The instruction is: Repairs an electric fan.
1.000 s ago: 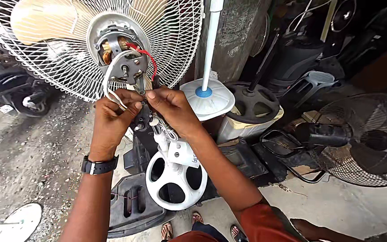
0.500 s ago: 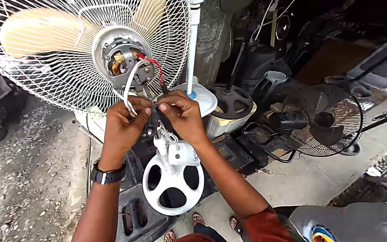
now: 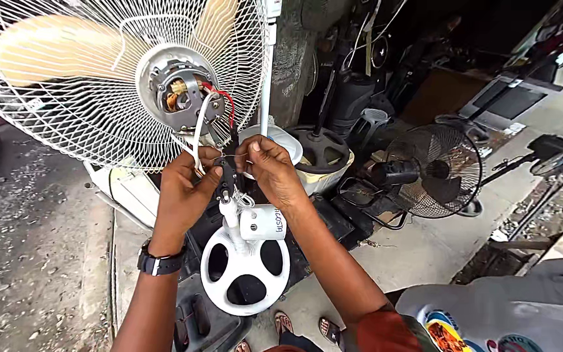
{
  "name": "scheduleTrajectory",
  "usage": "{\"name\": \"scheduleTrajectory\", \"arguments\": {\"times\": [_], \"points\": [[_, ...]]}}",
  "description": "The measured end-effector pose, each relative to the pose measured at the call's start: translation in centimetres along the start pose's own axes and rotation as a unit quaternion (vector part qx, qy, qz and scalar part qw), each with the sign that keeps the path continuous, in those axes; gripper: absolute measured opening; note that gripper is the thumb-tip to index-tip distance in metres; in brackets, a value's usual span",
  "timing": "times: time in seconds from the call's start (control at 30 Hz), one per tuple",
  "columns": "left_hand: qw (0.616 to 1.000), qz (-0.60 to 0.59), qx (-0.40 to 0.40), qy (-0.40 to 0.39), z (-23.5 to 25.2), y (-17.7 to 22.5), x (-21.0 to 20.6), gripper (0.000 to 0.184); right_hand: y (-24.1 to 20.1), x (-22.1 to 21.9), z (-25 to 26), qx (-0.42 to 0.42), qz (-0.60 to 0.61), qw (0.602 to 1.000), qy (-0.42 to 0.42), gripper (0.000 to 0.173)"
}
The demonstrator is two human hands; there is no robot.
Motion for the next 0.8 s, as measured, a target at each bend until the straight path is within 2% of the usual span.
{"name": "scheduleTrajectory", "arguments": {"times": [0.13,0.17,0.27,0.3,0.4,0.43,0.6,0.7,0.8], "points": [[1.0,0.007,-0.011,0.01,-0.4,0.4,-0.4,0.034,-1.2,-0.8,0.5,-0.002,-0.18,0.984,0.014,0.022],[1.0,0.009,-0.014,0.012,-0.4,0.5,-0.5,0.034,-1.4,-1.0,0.7,-0.012,-0.197,0.98,0.011,0.028],[1.0,0.018,-0.016,0.015,-0.4,0.7,-0.5,0.032,-1.1,-1.0,1.2,-0.091,-0.217,0.972,0.013,0.06],[1.0,0.022,-0.014,0.013,-0.4,0.7,-0.5,0.031,-1.0,-0.9,1.4,-0.112,-0.216,0.97,0.015,0.06],[0.999,0.041,-0.01,0.003,-0.4,0.8,-0.4,0.031,-0.8,-1.0,1.9,-0.157,-0.196,0.968,-0.008,0.023],[0.999,0.049,-0.009,-0.001,-0.3,0.9,-0.3,0.031,-0.7,-1.0,2.1,-0.172,-0.194,0.966,-0.018,0.015],[0.996,0.089,0.004,-0.02,-0.1,1.4,-0.3,0.031,-0.9,-0.8,3.3,-0.198,-0.226,0.95,-0.08,0.009],[0.995,0.097,0.001,-0.024,0.0,1.8,-0.2,0.032,-1.0,-1.1,3.8,-0.15,-0.224,0.957,-0.112,0.009],[0.995,0.097,0.011,-0.019,0.0,1.8,0.0,0.032,-1.1,-1.3,3.7,-0.084,-0.21,0.97,-0.087,0.011]]}}
Point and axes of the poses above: each hand's wrist, its own z-axis towards the middle knuckle, its own x-axis out of the back of the hand, y = z × x, the point moved 8 cm from there along z, towards the middle knuckle, and after that the axes turned 8 degrees about -z, right-handed, at the moved point
